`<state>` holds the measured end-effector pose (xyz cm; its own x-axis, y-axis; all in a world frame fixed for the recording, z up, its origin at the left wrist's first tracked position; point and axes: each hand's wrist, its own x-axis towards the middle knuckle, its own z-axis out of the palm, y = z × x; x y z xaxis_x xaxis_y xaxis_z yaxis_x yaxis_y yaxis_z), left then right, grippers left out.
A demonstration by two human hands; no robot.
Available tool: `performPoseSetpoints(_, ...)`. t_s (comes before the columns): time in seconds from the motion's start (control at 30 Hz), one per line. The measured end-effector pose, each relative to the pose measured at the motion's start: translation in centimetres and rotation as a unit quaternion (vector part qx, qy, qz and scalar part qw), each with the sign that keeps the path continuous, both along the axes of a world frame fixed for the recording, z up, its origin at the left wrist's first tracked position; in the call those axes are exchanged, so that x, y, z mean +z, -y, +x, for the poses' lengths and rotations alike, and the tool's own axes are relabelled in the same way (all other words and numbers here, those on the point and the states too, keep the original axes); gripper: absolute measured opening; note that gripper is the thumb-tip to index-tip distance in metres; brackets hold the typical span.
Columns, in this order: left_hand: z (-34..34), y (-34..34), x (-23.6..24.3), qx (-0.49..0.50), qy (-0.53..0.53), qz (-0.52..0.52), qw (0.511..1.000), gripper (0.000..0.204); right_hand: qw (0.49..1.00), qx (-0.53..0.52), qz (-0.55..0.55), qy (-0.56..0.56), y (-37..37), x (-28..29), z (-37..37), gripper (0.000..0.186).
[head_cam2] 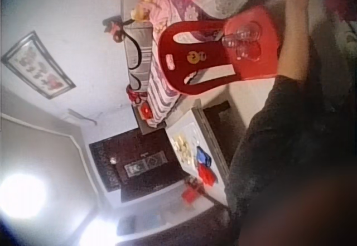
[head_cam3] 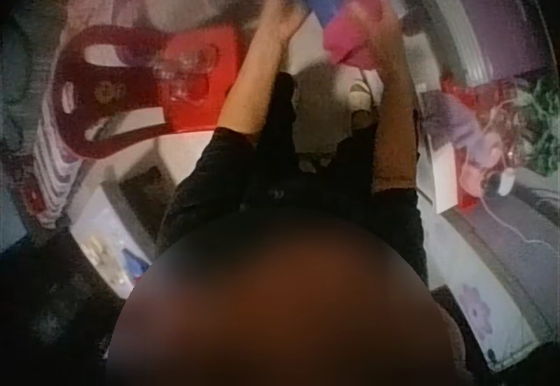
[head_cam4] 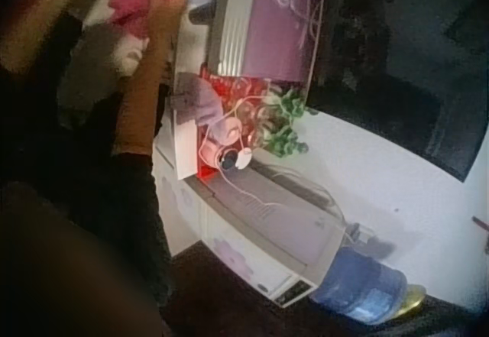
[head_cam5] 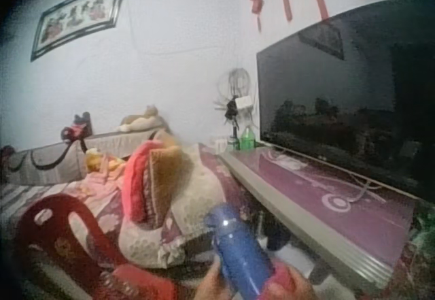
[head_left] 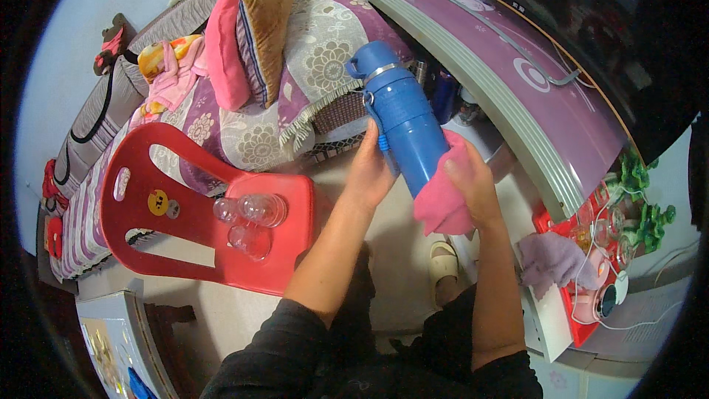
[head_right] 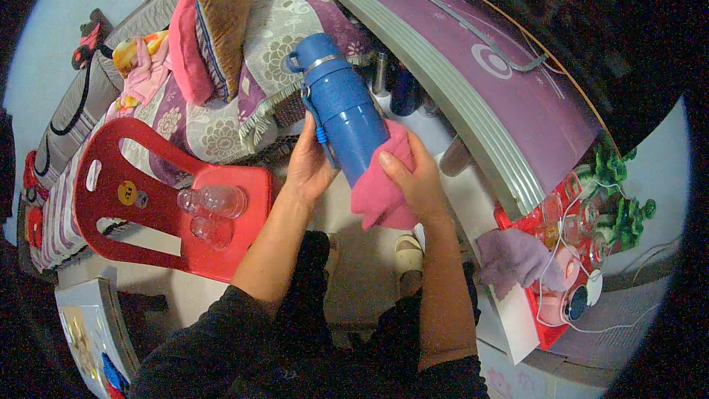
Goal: The person wipes several items on a TV stand using a pink cloth. They clean a blue thermos, a silver thermos, a blue water bottle, and multiple clear glasses, then place each item back on the stand.
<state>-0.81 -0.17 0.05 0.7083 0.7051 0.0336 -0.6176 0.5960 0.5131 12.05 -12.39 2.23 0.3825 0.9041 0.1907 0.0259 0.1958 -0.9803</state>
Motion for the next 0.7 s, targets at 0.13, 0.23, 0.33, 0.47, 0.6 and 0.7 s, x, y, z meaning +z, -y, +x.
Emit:
performPoseSetpoints(0.13, 0.6, 0.5, -0.6, -0.026, -0.019, -0.064, 0.997, 0.078, 0.985, 0.024, -0.028, -0.167, 0.0, -0.4, -0.9, 0.046)
performPoseSetpoints(0.23, 1.1, 1.1, -0.4, -0.017, -0.019, -0.078, 0.997, 0.082, 0.971, 0.001, -0.023, -0.237, -0.5, -2.0, -0.9, 0.044)
performPoseSetpoints(0.33, 1.1, 1.7, 0.7, -0.001, -0.011, -0.086, 0.996, 0.076, 0.935, 0.009, 0.014, -0.354, -0.7, -1.9, -0.8, 0.045)
performPoseSetpoints(0.47, 0.6, 1.1, 0.7, 0.017, 0.027, -0.100, 0.995, 0.068, 0.887, 0.045, 0.074, -0.453, -1.3, -1.3, -0.3, 0.045)
performPoseSetpoints(0.6, -0.7, 0.4, 1.4, 0.055, 0.021, -0.098, 0.994, 0.068, 0.889, 0.004, 0.124, -0.440, -2.6, -0.8, 0.5, 0.044)
performPoseSetpoints(0.7, -1.7, -0.2, 1.2, 0.059, 0.026, -0.111, 0.992, 0.068, 0.869, -0.007, 0.156, -0.470, -3.7, 0.2, 0.6, 0.042)
